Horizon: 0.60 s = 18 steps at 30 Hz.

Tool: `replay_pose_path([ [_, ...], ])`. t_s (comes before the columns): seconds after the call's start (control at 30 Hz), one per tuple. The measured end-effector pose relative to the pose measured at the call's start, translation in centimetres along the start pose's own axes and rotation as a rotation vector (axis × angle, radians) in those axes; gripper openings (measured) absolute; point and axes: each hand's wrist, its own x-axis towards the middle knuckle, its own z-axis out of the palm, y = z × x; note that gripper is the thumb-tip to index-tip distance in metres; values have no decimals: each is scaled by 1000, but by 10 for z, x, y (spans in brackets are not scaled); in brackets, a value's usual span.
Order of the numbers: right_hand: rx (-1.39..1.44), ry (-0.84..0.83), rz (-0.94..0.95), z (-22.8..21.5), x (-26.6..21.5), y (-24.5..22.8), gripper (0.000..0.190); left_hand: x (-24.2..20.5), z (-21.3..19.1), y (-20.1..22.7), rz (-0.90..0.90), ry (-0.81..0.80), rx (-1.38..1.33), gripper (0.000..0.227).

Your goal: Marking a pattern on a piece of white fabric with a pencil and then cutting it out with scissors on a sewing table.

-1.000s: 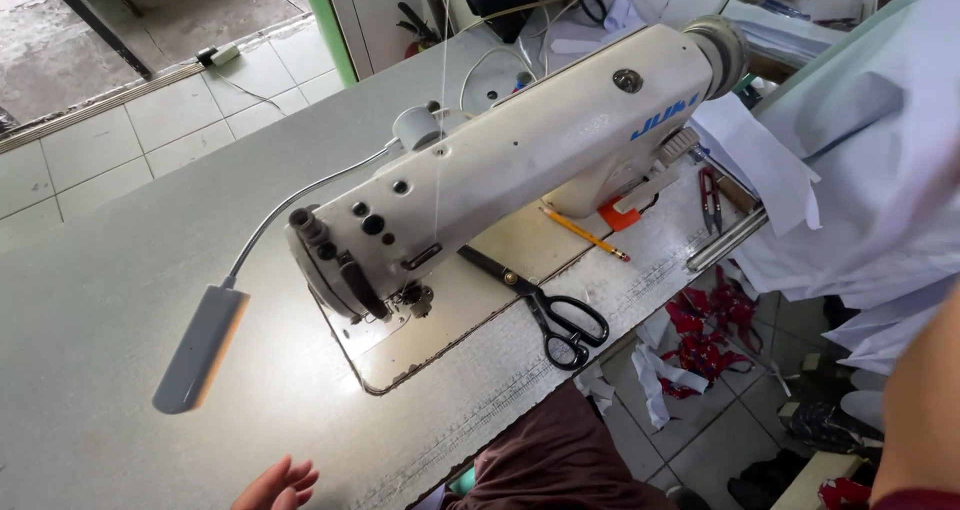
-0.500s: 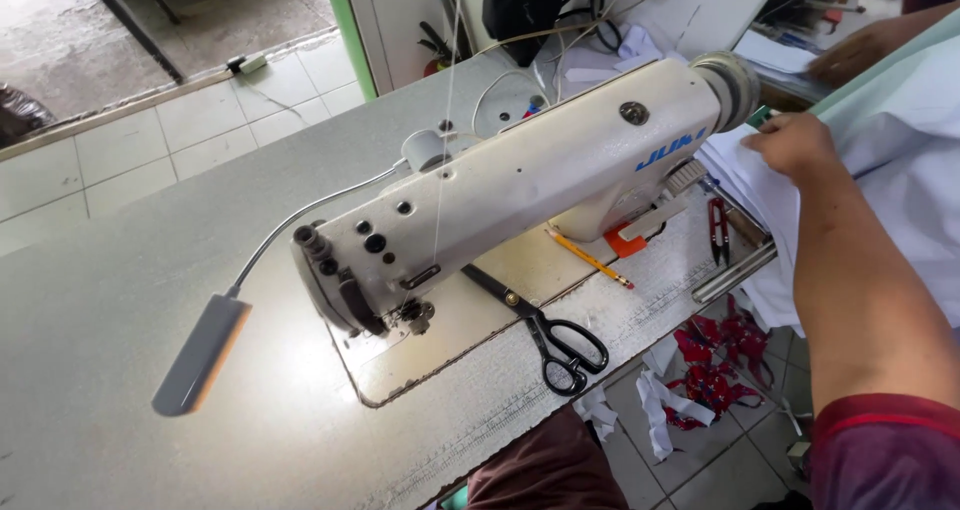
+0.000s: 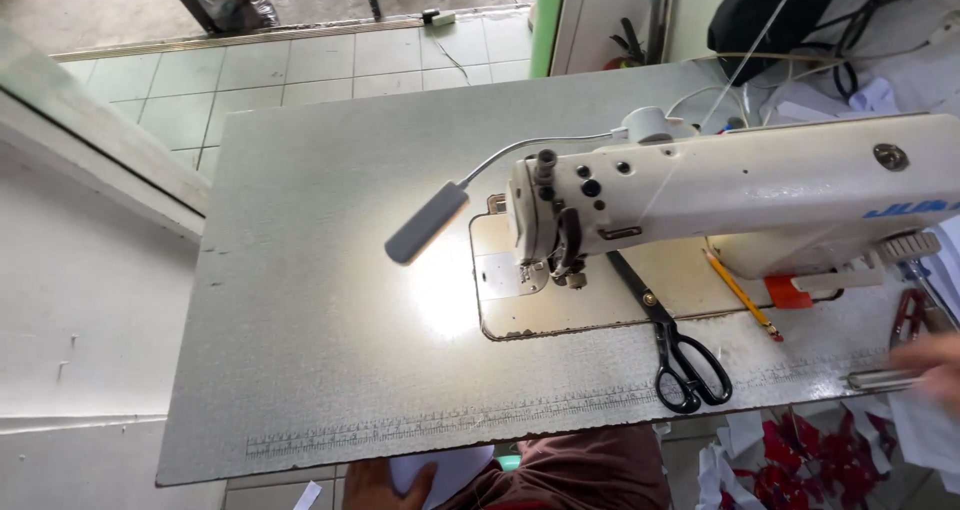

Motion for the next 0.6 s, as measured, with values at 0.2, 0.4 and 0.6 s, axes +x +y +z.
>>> replay_pose_path([
  [0.2, 382, -730, -659, 115, -75, -341, 41, -4, 2, -1, -63, -79, 8, 110],
  [0.4, 167, -775, -365, 217, -61, -467, 57, -15, -3, -24, 102, -100, 15, 131],
  [0.6, 144, -693, -308, 210, -67, -499, 72, -12, 7, -39, 183, -111, 55, 130],
])
